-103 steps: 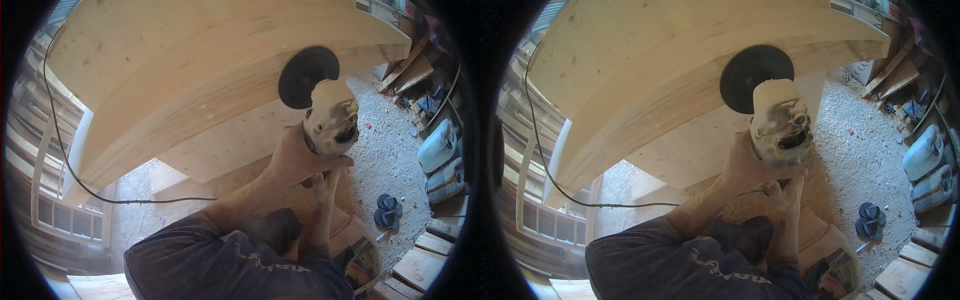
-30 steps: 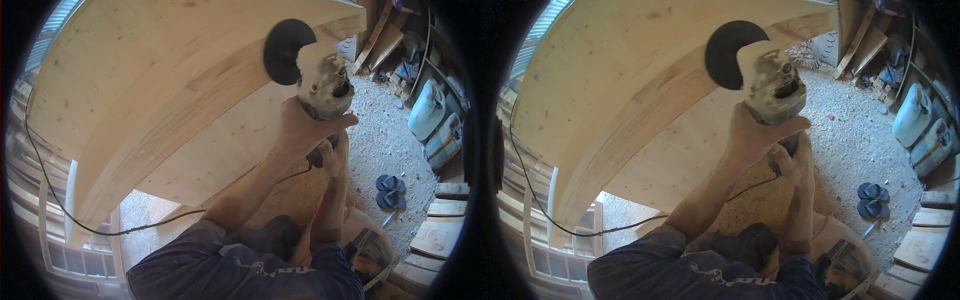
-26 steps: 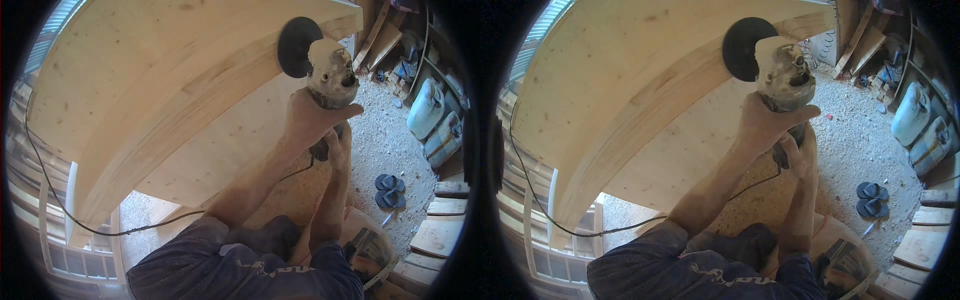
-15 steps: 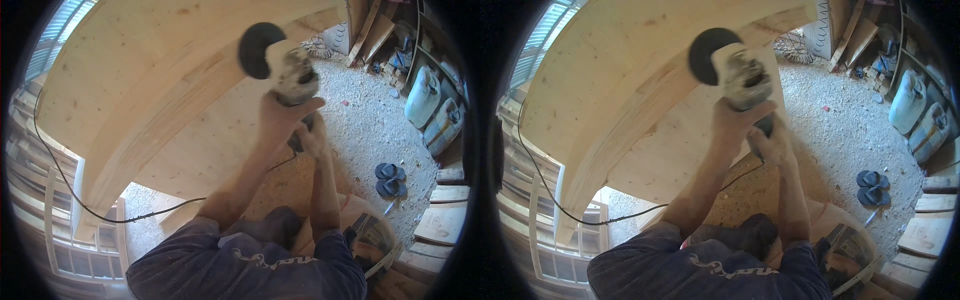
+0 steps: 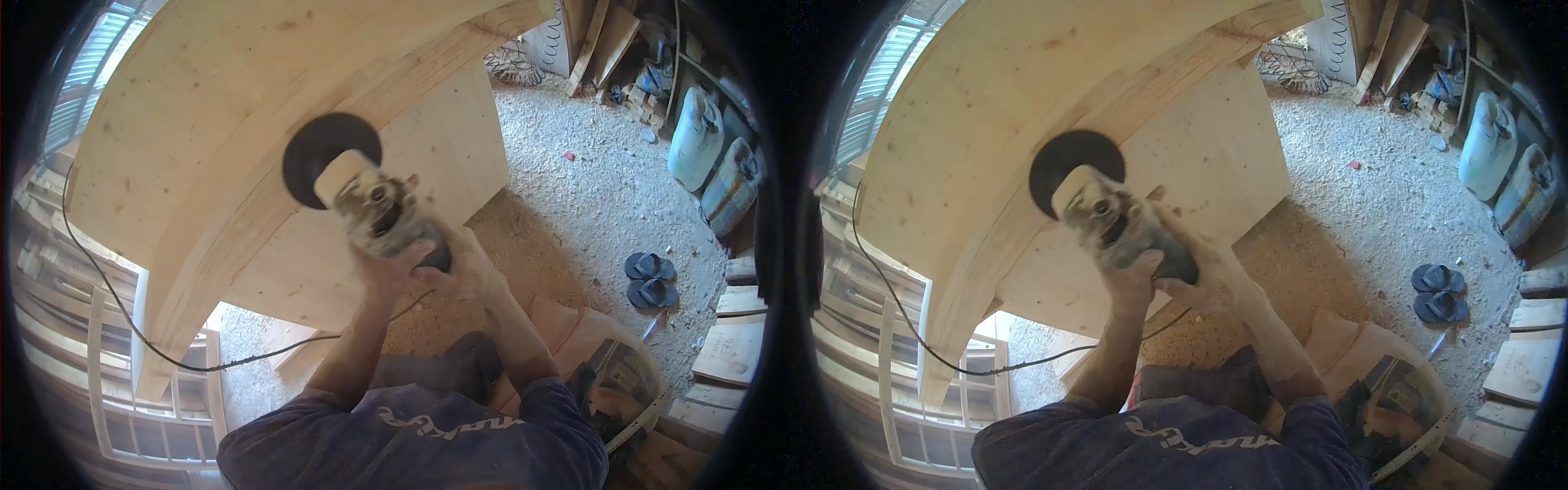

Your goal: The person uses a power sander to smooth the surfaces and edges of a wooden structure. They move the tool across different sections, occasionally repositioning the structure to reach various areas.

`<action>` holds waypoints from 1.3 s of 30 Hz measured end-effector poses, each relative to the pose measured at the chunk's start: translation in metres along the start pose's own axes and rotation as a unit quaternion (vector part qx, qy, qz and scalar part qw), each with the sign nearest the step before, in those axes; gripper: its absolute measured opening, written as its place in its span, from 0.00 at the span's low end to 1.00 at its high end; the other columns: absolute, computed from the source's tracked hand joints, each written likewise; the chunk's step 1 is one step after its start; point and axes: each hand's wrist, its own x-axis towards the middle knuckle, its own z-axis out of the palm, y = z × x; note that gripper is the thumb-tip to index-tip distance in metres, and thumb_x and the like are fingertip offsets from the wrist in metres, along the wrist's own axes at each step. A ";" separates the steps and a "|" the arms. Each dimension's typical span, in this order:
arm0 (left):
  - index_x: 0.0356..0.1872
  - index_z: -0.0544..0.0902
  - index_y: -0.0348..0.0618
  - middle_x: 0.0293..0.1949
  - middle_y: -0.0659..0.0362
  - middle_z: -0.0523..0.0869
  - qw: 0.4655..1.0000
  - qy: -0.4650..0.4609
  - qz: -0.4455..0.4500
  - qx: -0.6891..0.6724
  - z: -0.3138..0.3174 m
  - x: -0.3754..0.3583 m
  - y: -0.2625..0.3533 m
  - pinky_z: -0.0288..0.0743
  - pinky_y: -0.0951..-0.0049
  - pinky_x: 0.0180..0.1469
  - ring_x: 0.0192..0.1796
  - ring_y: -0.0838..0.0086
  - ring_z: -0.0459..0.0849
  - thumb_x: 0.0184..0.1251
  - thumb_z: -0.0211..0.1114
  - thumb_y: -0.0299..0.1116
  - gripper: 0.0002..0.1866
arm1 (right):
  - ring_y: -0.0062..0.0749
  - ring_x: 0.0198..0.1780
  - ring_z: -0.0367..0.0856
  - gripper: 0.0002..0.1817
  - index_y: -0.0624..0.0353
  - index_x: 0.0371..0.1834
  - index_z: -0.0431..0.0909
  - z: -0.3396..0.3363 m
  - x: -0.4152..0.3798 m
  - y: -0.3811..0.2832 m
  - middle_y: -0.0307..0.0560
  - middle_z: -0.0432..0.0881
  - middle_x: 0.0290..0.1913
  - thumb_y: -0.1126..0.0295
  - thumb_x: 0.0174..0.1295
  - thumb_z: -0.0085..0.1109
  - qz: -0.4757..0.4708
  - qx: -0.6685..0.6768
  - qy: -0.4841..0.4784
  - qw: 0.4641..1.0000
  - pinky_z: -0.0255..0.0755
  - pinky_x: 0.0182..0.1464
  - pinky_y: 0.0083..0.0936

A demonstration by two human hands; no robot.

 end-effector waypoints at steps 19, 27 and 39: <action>0.47 0.90 0.30 0.40 0.50 0.95 0.956 -0.200 -0.155 0.151 0.185 0.110 -0.052 0.85 0.67 0.48 0.41 0.69 0.94 0.45 0.90 0.53 0.37 | 0.32 0.50 0.86 0.43 0.69 0.72 0.69 -0.119 0.001 0.074 0.51 0.84 0.55 0.42 0.70 0.69 0.049 0.162 0.308 0.936 0.82 0.52 0.31; 0.47 0.90 0.31 0.40 0.54 0.95 0.948 -0.127 -0.204 0.206 0.120 0.074 -0.013 0.86 0.68 0.47 0.41 0.71 0.93 0.48 0.90 0.44 0.30 | 0.35 0.57 0.84 0.37 0.70 0.72 0.71 -0.084 -0.009 0.066 0.52 0.84 0.57 0.55 0.69 0.70 0.102 0.060 0.192 0.974 0.80 0.59 0.33; 0.65 0.81 0.32 0.58 0.54 0.89 0.984 -0.048 0.107 -0.133 0.032 0.033 -0.039 0.83 0.67 0.62 0.58 0.69 0.88 0.53 0.88 0.36 0.38 | 0.56 0.63 0.85 0.53 0.61 0.84 0.64 -0.051 0.017 -0.005 0.62 0.84 0.63 0.63 0.53 0.79 0.023 -0.066 0.016 0.997 0.77 0.65 0.42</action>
